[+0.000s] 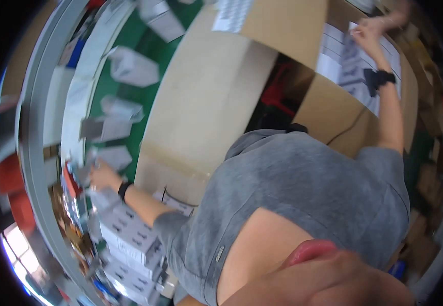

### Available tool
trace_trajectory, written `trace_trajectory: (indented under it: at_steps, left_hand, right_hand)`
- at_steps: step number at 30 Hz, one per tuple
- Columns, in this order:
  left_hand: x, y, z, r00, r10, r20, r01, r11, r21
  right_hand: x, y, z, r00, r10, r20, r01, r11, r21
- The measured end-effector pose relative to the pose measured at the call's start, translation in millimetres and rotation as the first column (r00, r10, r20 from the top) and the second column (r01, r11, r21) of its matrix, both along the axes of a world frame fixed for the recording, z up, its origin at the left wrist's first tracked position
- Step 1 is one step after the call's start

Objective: The recorder is packaging small components into individual white boxes and then placing them into larger cardboard shipping boxes.

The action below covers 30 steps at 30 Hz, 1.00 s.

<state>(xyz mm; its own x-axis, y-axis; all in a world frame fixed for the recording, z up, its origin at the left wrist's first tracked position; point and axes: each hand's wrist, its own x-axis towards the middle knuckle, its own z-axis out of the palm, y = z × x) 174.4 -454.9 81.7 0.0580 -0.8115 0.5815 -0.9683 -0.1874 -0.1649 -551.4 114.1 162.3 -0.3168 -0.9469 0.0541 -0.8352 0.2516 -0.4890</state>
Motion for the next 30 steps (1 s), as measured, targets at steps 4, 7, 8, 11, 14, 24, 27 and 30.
trace_trajectory:
  at_steps: [4, 7, 8, 11, 14, 24, 27, 30]
  left_hand:
    - [-9, 32, 37, 0.991, -0.100, 0.089, 0.109, 0.989, -0.100]
    - [-48, 45, 49, 0.913, -0.406, 0.033, 0.389, 0.843, -0.371]
    - [-62, 55, 56, 0.913, -0.406, 0.035, 0.390, 0.844, -0.368]
    - [-126, 93, 72, 0.478, -0.859, -0.180, 0.801, 0.511, -0.312]
    - [-193, 140, 79, 0.278, -0.939, -0.201, 0.895, 0.329, -0.301]
    - [-268, 221, 88, -0.246, -0.869, -0.429, 0.953, -0.137, -0.270]
    - [-258, 226, 100, -0.307, -0.823, -0.479, 0.945, -0.204, -0.256]
    - [-260, 253, 125, -0.408, -0.753, -0.517, 0.913, -0.330, -0.239]
  right_hand:
    - [105, -57, -12, 0.902, -0.426, 0.073, 0.303, 0.743, 0.596]
    - [129, -50, -22, 0.944, -0.308, 0.120, 0.200, 0.820, 0.536]
    - [131, -50, -32, 0.990, -0.120, 0.079, 0.079, 0.913, 0.400]
    - [124, -44, -31, 0.972, -0.207, 0.114, 0.165, 0.940, 0.299]
    - [117, -53, -25, 0.971, -0.240, -0.005, 0.231, 0.929, 0.288]
    - [119, -55, -5, 0.893, -0.372, -0.254, 0.442, 0.831, 0.337]
    - [161, -69, 35, 0.792, -0.348, -0.501, 0.410, 0.912, 0.015]
    - [227, -89, 115, 0.739, -0.351, -0.575, 0.307, 0.935, -0.177]
